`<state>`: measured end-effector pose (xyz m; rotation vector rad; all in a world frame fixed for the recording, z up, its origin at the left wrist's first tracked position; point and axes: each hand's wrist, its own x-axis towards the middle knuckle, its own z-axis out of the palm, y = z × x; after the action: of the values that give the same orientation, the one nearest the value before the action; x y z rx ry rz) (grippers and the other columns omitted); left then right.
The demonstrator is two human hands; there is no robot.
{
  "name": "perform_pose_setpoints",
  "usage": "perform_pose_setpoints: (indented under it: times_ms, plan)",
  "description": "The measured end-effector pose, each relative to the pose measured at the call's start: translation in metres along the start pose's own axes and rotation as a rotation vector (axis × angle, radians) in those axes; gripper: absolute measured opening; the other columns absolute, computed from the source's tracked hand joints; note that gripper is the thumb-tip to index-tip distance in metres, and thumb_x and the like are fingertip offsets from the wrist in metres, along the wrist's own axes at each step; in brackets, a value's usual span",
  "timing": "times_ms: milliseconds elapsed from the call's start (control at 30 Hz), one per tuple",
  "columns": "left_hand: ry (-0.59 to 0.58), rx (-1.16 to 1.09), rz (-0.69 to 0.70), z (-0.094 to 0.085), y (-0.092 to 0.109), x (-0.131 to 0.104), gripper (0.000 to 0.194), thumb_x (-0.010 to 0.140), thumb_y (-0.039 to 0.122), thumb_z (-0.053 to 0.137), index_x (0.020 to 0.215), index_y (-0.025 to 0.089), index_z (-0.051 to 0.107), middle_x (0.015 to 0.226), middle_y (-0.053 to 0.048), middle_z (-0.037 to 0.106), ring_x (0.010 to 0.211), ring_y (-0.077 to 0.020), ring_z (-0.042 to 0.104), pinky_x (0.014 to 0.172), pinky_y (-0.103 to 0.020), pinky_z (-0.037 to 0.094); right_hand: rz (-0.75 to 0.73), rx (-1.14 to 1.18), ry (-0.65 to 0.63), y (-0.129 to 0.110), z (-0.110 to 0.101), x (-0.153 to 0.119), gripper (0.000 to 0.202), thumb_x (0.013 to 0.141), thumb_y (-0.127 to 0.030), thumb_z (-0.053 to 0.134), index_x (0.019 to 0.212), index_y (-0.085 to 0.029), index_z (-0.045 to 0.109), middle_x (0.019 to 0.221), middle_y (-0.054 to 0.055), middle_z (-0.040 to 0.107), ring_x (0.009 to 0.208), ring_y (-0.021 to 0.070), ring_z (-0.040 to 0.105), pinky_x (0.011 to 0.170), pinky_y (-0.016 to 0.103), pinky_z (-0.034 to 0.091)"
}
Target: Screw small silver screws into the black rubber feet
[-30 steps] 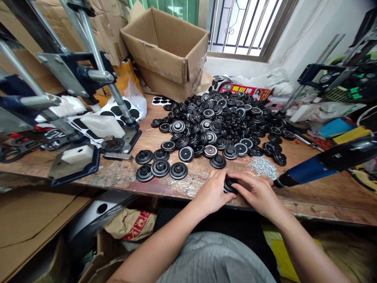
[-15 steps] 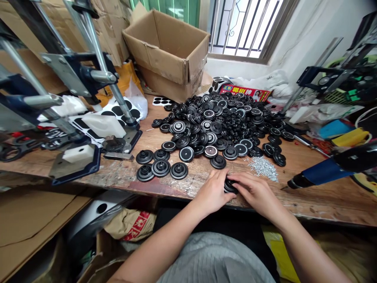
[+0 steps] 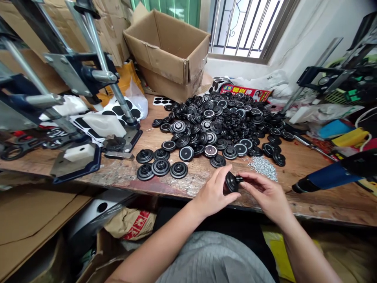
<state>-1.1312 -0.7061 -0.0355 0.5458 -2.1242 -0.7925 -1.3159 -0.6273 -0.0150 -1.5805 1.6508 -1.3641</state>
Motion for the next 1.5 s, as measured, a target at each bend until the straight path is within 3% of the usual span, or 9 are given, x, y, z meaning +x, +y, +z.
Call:
perform_pose_setpoints:
  times_ms: [167, 367, 733, 900, 1100, 1200, 1300, 1367, 1500]
  plan:
    - [0.021, 0.06, 0.126, 0.001, 0.004, 0.0, 0.083, 0.082, 0.03, 0.076, 0.149, 0.024, 0.026, 0.143, -0.015, 0.047, 0.136, -0.0284, 0.047, 0.111, -0.045, 0.048, -0.134, -0.269, 0.047, -0.007, -0.006, -0.007, 0.025, 0.09, -0.036, 0.067, 0.114, -0.031, 0.07, 0.111, -0.002, 0.073, 0.097, 0.0165, 0.07, 0.09, 0.03, 0.055]
    - [0.047, 0.091, 0.202, 0.001, 0.005, 0.002, 0.075, 0.085, 0.033, 0.073, 0.146, 0.021, 0.031, 0.139, -0.017, 0.049, 0.134, -0.027, 0.049, 0.112, -0.044, 0.047, -0.184, -0.318, 0.027, -0.016, -0.009, -0.005, 0.023, 0.092, -0.033, 0.064, 0.114, -0.027, 0.07, 0.109, -0.001, 0.074, 0.097, 0.0169, 0.071, 0.086, 0.027, 0.056]
    - [0.01, 0.371, -0.079, -0.04, -0.012, -0.01, 0.071, 0.082, 0.023, 0.076, 0.141, 0.021, 0.036, 0.134, -0.015, 0.054, 0.128, -0.0293, 0.054, 0.108, -0.049, 0.048, -0.186, -0.31, -0.177, -0.031, 0.056, 0.043, 0.025, 0.092, -0.018, 0.06, 0.114, -0.02, 0.071, 0.111, 0.006, 0.072, 0.1, 0.0209, 0.068, 0.094, 0.035, 0.053]
    - [-0.056, 0.53, -0.149, -0.052, -0.018, -0.008, 0.064, 0.081, 0.019, 0.075, 0.136, 0.016, 0.043, 0.126, -0.014, 0.06, 0.119, -0.0331, 0.055, 0.102, -0.052, 0.049, -0.231, -0.358, -0.243, -0.031, 0.083, 0.048, 0.028, 0.093, -0.016, 0.057, 0.117, -0.02, 0.069, 0.112, 0.008, 0.069, 0.104, 0.0221, 0.065, 0.096, 0.037, 0.052]
    - [-0.076, 0.5, -0.22, -0.066, -0.021, -0.005, 0.075, 0.08, 0.015, 0.074, 0.144, 0.016, 0.035, 0.135, -0.016, 0.053, 0.126, -0.0332, 0.047, 0.106, -0.053, 0.044, -0.226, -0.258, -0.247, -0.034, 0.078, 0.06, 0.037, 0.09, -0.024, 0.063, 0.127, -0.024, 0.065, 0.119, 0.004, 0.071, 0.104, 0.0181, 0.067, 0.096, 0.031, 0.052]
    - [-0.117, 0.515, -0.174, -0.079, -0.004, 0.009, 0.083, 0.079, 0.03, 0.078, 0.148, 0.019, 0.034, 0.139, -0.015, 0.05, 0.128, -0.0341, 0.045, 0.107, -0.054, 0.042, -0.161, -0.373, -0.115, -0.031, 0.051, 0.102, 0.027, 0.094, -0.031, 0.058, 0.118, -0.026, 0.07, 0.115, 0.0, 0.073, 0.102, 0.0155, 0.068, 0.095, 0.027, 0.051]
    - [-0.167, 0.613, -0.092, -0.081, 0.014, 0.044, 0.056, 0.085, 0.035, 0.071, 0.134, 0.016, 0.052, 0.125, -0.013, 0.059, 0.118, -0.0317, 0.049, 0.103, -0.049, 0.045, -0.055, -0.522, 0.026, -0.014, 0.028, 0.158, 0.027, 0.093, -0.02, 0.056, 0.114, -0.02, 0.071, 0.116, 0.009, 0.07, 0.112, 0.0226, 0.064, 0.105, 0.036, 0.044]
    - [-0.254, 0.734, -0.093, -0.072, 0.018, 0.072, 0.033, 0.087, 0.033, 0.068, 0.113, 0.014, 0.066, 0.109, -0.013, 0.065, 0.11, -0.0323, 0.052, 0.095, -0.047, 0.047, 0.026, -0.584, 0.052, 0.0, 0.023, 0.187, 0.025, 0.088, -0.016, 0.061, 0.11, -0.015, 0.072, 0.116, 0.014, 0.068, 0.112, 0.0263, 0.063, 0.104, 0.039, 0.043]
    - [-0.408, 0.881, -0.12, -0.044, 0.01, 0.108, 0.019, 0.084, 0.029, 0.07, 0.088, 0.01, 0.072, 0.096, -0.018, 0.069, 0.104, -0.0362, 0.057, 0.086, -0.046, 0.047, 0.096, -0.64, 0.05, 0.017, 0.027, 0.21, 0.019, 0.083, -0.017, 0.067, 0.101, -0.011, 0.071, 0.114, 0.019, 0.064, 0.105, 0.028, 0.064, 0.095, 0.039, 0.047]
